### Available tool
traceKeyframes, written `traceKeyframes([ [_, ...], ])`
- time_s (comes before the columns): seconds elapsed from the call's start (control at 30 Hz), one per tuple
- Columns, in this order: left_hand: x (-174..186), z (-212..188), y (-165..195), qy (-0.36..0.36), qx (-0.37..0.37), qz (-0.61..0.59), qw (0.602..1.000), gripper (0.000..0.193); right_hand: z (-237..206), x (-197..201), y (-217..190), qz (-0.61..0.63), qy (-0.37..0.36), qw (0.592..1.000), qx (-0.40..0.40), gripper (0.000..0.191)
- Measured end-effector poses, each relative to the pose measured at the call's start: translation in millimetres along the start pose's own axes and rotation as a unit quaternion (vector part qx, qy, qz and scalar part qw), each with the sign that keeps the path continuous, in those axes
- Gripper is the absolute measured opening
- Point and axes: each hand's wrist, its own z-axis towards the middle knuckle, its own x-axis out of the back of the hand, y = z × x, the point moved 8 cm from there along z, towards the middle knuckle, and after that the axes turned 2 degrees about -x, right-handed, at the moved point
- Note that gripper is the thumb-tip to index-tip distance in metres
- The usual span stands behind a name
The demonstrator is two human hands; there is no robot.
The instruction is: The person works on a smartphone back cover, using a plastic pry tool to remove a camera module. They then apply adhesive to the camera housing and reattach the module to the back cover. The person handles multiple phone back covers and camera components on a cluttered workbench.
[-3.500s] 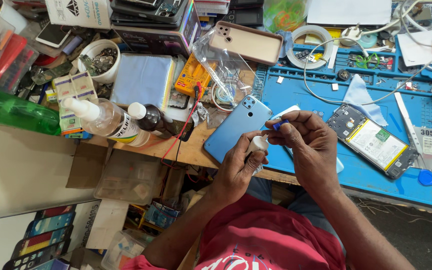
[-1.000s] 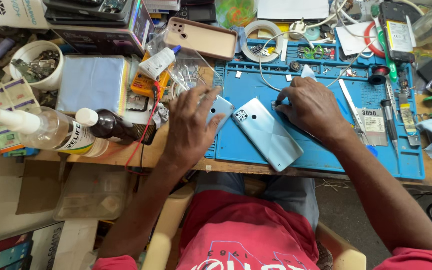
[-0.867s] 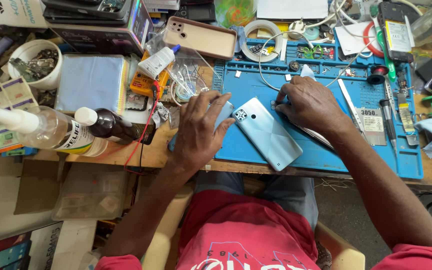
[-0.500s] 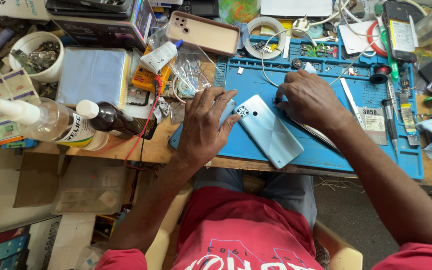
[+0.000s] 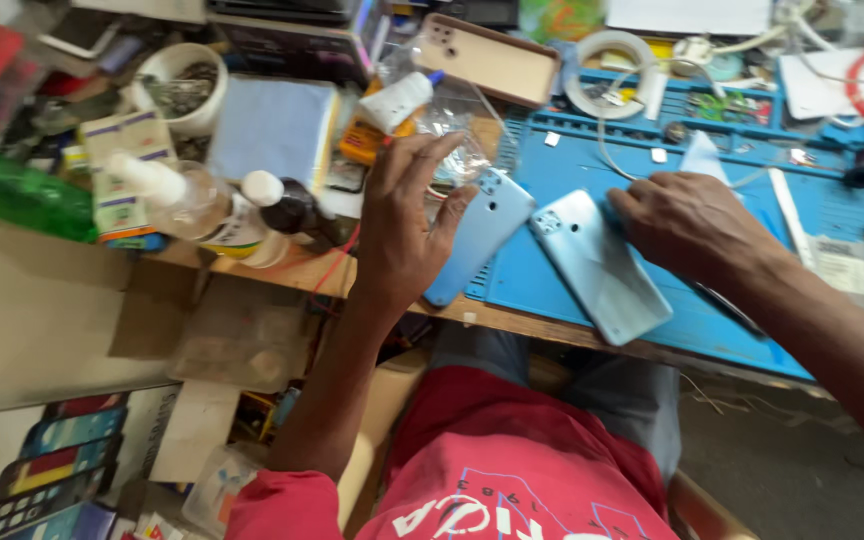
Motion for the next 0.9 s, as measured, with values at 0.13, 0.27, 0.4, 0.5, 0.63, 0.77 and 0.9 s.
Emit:
traceKeyframes([
  [0.13,28,-12,-8,0.015,0.044,-0.019,0.999,0.042,2,-4,10,0.042,-0.031,0.997,-0.052,0.016],
  [0.27,25,-29,-8,-0.012,0.076,-0.081,0.994,0.04,0,6,14,0.058,0.073,0.994,-0.062,0.03],
  [0.4,-4,-49,-3,-0.054,0.137,-0.203,0.968,0.037,-8,8,21,0.05,0.115,0.984,-0.125,0.025],
  [0.5,-41,-68,15,-0.107,0.161,-0.325,0.926,0.034,-33,29,19,0.233,0.249,0.93,-0.136,0.018],
  [0.63,-93,-94,19,-0.182,0.263,-0.477,0.819,0.036,-64,35,-10,0.355,0.28,0.878,-0.158,0.032],
  [0.77,-125,-106,13,-0.179,0.332,-0.592,0.712,0.028,-88,46,-60,0.339,0.342,0.869,-0.114,0.026],
  [0.9,-139,-104,11,-0.172,0.334,-0.62,0.689,0.019,-87,49,-85,0.303,0.385,0.868,-0.08,0.024],
])
